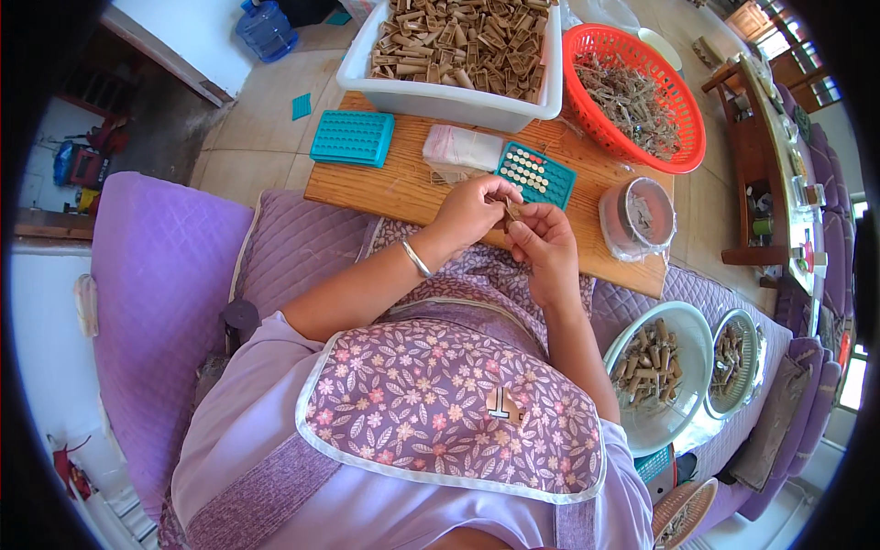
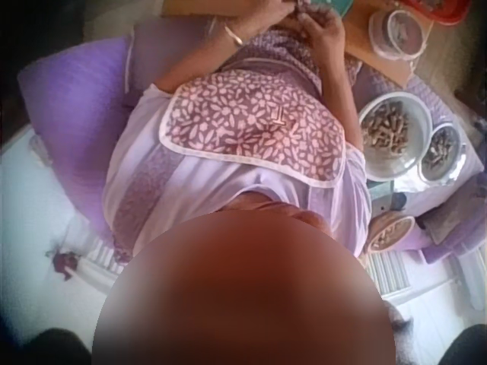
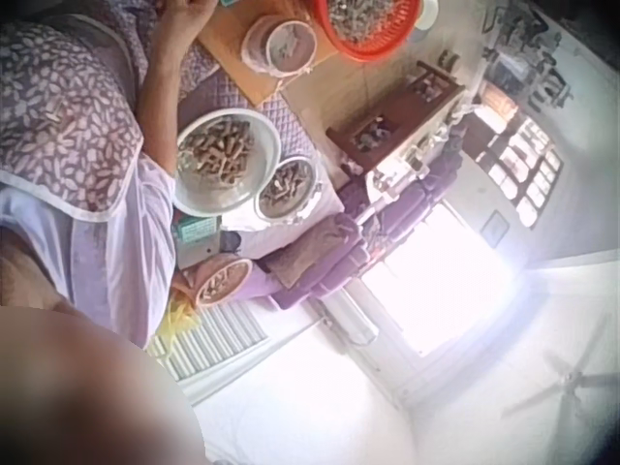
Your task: The person assembles small plastic components by hand, inserting round plastic inserts into rectangular plastic blocks and organizing them in a tray.
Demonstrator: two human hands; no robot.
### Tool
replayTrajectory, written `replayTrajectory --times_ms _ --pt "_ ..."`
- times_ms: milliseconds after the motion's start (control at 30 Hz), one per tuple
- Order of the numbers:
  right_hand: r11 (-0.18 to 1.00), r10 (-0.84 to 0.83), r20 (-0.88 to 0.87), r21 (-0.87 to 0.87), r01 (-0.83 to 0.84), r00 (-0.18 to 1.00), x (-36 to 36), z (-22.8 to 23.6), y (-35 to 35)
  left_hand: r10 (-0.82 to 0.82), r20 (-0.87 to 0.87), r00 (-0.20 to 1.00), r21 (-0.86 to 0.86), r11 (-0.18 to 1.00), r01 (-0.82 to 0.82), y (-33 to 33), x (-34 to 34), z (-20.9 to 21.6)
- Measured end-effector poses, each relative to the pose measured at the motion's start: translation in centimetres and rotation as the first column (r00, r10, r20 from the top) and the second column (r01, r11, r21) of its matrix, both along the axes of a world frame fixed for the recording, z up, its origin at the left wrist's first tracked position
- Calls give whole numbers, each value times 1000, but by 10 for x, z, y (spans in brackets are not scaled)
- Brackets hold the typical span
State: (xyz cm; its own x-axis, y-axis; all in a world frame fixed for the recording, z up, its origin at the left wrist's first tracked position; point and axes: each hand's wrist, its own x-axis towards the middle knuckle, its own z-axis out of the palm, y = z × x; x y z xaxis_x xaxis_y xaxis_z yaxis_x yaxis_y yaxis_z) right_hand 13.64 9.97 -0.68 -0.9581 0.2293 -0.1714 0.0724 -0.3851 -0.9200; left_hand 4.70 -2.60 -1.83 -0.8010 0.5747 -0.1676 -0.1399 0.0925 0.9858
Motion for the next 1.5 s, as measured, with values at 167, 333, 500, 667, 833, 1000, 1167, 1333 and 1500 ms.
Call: replayTrajectory --times_ms 167,333,500,667,833,1000,1167,1333,1500 --pt "990 -111 30 96 108 993 2 -10 -1 -84 73 994 80 994 78 -9 1 0" --pt "982 -174 12 76 173 985 0 -14 2 -169 60 984 151 976 159 -15 -5 -9" --pt "969 -159 -18 189 160 987 3 -19 5 -147 -72 987 95 984 154 -14 -7 -9" --pt "973 -155 13 175 150 988 6 -17 4 -132 -192 972 58 988 146 -14 -6 -8" --pt "971 -131 44 207 119 990 6 -17 5 -121 -468 876 -28 992 122 -14 -6 0" --pt "690 -58 -196 701 181 979 4 -5 6 -155 -440 885 -61 988 142 -17 -6 5" --pt "616 -50 -180 768 172 982 6 -3 5 -121 -445 887 -48 993 111 -17 0 2" --pt "580 24 -168 805 123 985 7 1 9 -250 -553 795 -199 966 165 -20 -3 11" --pt "532 124 -230 836 131 965 8 4 13 -139 -259 956 -52 990 130 -21 2 2"
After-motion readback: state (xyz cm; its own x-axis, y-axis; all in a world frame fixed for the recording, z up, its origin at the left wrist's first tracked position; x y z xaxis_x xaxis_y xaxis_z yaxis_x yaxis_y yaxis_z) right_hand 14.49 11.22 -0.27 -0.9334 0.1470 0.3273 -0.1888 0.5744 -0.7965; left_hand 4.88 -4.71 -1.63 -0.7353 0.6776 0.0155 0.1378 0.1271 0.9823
